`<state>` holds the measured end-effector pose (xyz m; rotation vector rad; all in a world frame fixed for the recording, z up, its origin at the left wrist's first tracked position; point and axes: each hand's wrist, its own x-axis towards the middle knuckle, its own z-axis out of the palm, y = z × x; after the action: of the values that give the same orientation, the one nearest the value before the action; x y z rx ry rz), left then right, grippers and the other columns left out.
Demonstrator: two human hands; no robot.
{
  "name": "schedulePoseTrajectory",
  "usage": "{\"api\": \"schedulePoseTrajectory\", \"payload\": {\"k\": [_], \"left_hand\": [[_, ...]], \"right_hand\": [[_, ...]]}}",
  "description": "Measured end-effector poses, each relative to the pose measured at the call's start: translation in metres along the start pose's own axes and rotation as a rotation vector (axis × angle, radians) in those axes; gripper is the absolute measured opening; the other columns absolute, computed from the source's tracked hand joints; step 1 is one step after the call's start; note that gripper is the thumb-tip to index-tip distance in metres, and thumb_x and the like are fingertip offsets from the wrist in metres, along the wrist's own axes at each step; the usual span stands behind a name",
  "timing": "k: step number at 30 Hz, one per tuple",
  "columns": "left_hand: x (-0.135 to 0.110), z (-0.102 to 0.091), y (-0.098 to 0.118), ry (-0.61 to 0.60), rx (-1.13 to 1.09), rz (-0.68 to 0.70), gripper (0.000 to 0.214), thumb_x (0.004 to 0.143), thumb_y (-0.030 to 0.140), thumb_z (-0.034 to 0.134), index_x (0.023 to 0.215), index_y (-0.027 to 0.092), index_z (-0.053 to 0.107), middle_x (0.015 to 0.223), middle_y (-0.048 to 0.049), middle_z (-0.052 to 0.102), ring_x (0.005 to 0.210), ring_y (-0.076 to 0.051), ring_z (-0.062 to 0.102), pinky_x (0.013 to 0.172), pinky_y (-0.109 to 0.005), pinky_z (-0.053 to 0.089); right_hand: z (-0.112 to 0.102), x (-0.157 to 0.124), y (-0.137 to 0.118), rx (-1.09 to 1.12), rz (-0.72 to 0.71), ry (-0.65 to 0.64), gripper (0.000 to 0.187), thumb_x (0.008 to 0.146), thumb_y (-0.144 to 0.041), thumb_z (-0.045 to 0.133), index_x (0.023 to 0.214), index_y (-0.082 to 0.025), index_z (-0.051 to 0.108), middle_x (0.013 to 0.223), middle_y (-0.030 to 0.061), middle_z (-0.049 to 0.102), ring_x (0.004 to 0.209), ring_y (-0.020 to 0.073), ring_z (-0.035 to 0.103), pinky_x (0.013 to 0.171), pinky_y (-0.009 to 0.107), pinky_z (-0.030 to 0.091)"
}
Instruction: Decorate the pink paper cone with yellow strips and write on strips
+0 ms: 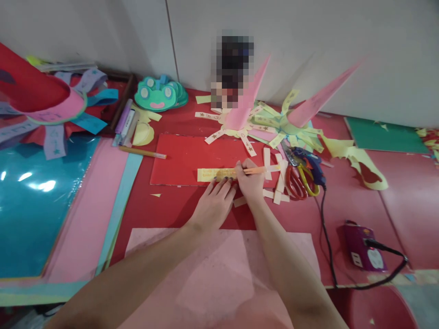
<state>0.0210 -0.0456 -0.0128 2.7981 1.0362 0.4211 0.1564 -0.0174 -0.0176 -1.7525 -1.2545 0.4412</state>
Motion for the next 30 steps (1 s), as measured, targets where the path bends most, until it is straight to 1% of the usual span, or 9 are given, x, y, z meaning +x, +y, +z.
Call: {"api": "schedulePoseTrajectory", "payload": {"k": [6, 11, 18, 24, 27, 30], "left_hand": [[-0.0001, -0.0031, 0.0002, 0.012, 0.016, 0.019, 0.029, 0.087, 0.013, 0.04, 0.112, 0.008, 0.054, 0.117, -0.0127, 0.058, 0.115, -0.025, 0.051, 0.102, -0.042, 0.038], [0.0019, -0.0029, -0.0004, -0.007, -0.009, 0.025, 0.031, 0.087, 0.014, 0.039, 0.114, 0.008, 0.052, 0.119, -0.014, 0.057, 0.116, -0.025, 0.05, 0.103, -0.044, 0.036], [0.0022, -0.004, 0.0012, -0.02, -0.017, 0.009, 0.032, 0.089, 0.016, 0.037, 0.117, 0.01, 0.051, 0.118, -0.0135, 0.058, 0.116, -0.024, 0.05, 0.103, -0.045, 0.035], [0.0016, -0.004, 0.0021, -0.034, -0.008, 0.002, 0.032, 0.089, 0.017, 0.038, 0.116, 0.008, 0.052, 0.12, -0.0142, 0.056, 0.116, -0.024, 0.05, 0.105, -0.044, 0.034], [0.0016, -0.0032, 0.0019, -0.035, -0.009, 0.001, 0.032, 0.089, 0.017, 0.038, 0.116, 0.008, 0.052, 0.121, -0.0145, 0.055, 0.116, -0.024, 0.05, 0.105, -0.044, 0.033], [0.0017, -0.0029, 0.002, -0.024, 0.004, 0.006, 0.033, 0.089, 0.017, 0.038, 0.117, 0.008, 0.052, 0.12, -0.014, 0.056, 0.115, -0.024, 0.05, 0.105, -0.044, 0.033]], "right_hand": [[-0.0008, 0.0, -0.0004, -0.031, 0.01, 0.02, 0.033, 0.076, -0.026, 0.047, 0.051, -0.021, 0.025, 0.044, -0.0084, 0.024, 0.043, 0.0057, 0.023, 0.044, 0.022, 0.023], [-0.0019, 0.0011, 0.0005, -0.022, -0.024, 0.022, 0.033, 0.075, -0.024, 0.047, 0.051, -0.021, 0.025, 0.045, -0.0079, 0.024, 0.044, 0.0057, 0.023, 0.045, 0.023, 0.023], [-0.0029, 0.0029, 0.0039, 0.039, 0.02, 0.018, 0.034, 0.077, -0.028, 0.048, 0.053, -0.021, 0.026, 0.046, -0.0078, 0.026, 0.044, 0.0056, 0.026, 0.045, 0.023, 0.024], [-0.0018, 0.0022, 0.006, 0.033, -0.027, 0.013, 0.034, 0.077, -0.028, 0.049, 0.052, -0.021, 0.027, 0.046, -0.0074, 0.026, 0.045, 0.0057, 0.026, 0.046, 0.023, 0.024], [-0.0015, 0.0015, 0.0072, 0.06, -0.011, 0.016, 0.033, 0.078, -0.029, 0.048, 0.054, -0.021, 0.027, 0.046, -0.0076, 0.027, 0.044, 0.0055, 0.027, 0.045, 0.023, 0.025], [-0.002, 0.0012, 0.0074, 0.066, -0.013, -0.007, 0.033, 0.077, -0.029, 0.05, 0.054, -0.021, 0.028, 0.046, -0.0077, 0.027, 0.043, 0.0053, 0.03, 0.044, 0.022, 0.026]]}}
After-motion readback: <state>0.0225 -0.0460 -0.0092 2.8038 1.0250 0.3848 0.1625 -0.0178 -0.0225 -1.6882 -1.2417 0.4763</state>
